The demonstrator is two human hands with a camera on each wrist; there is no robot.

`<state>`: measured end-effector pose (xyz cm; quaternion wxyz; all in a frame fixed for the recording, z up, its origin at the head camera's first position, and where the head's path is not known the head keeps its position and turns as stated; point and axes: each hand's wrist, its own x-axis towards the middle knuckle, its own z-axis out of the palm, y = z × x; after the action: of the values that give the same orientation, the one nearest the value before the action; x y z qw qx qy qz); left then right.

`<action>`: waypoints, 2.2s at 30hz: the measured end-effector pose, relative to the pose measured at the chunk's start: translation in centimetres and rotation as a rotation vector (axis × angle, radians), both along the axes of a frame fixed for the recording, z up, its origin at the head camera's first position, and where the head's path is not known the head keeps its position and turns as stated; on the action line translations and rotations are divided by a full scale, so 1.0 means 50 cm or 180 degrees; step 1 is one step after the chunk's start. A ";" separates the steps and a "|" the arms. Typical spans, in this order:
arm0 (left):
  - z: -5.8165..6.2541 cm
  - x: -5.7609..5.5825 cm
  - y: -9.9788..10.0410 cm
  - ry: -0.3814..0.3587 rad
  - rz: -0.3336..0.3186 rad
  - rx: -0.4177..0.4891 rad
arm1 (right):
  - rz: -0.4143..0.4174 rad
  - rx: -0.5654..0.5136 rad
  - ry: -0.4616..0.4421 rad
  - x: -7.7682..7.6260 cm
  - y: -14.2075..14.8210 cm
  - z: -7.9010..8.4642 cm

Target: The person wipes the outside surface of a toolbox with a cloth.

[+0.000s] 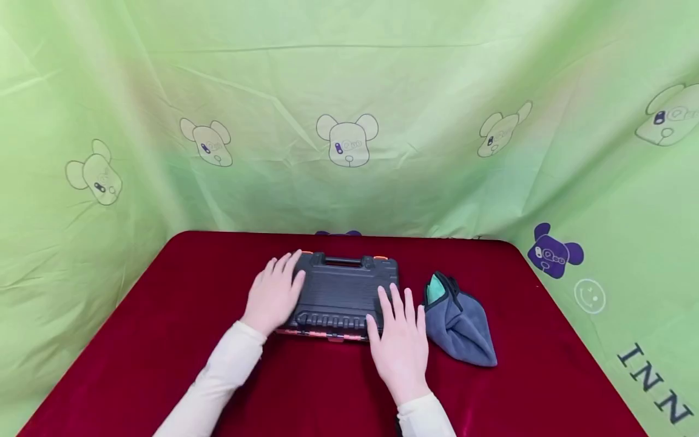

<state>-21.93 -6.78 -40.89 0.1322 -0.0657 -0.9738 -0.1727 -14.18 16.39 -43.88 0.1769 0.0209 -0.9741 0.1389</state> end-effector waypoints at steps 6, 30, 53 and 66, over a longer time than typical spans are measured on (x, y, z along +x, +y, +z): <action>0.002 -0.100 -0.053 -0.0216 -0.0013 0.0258 | -0.0009 0.0075 -0.0032 -0.002 0.014 -0.002; -0.080 -0.178 -0.092 -0.0812 -0.0295 0.0591 | 0.0058 0.0158 0.0383 0.012 0.107 0.057; -0.067 -0.167 -0.065 -0.0619 -0.0214 0.0485 | 0.0047 -0.0077 -0.1316 -0.041 0.281 0.036; -0.068 -0.185 -0.073 -0.0754 -0.0095 0.0552 | -0.0096 -0.0154 -0.1281 -0.050 0.276 0.043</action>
<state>-31.16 -10.45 -44.30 0.0189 -0.0476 -0.9630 -0.2647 -16.68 30.19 -41.74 -0.0188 -0.0262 -0.9864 0.1611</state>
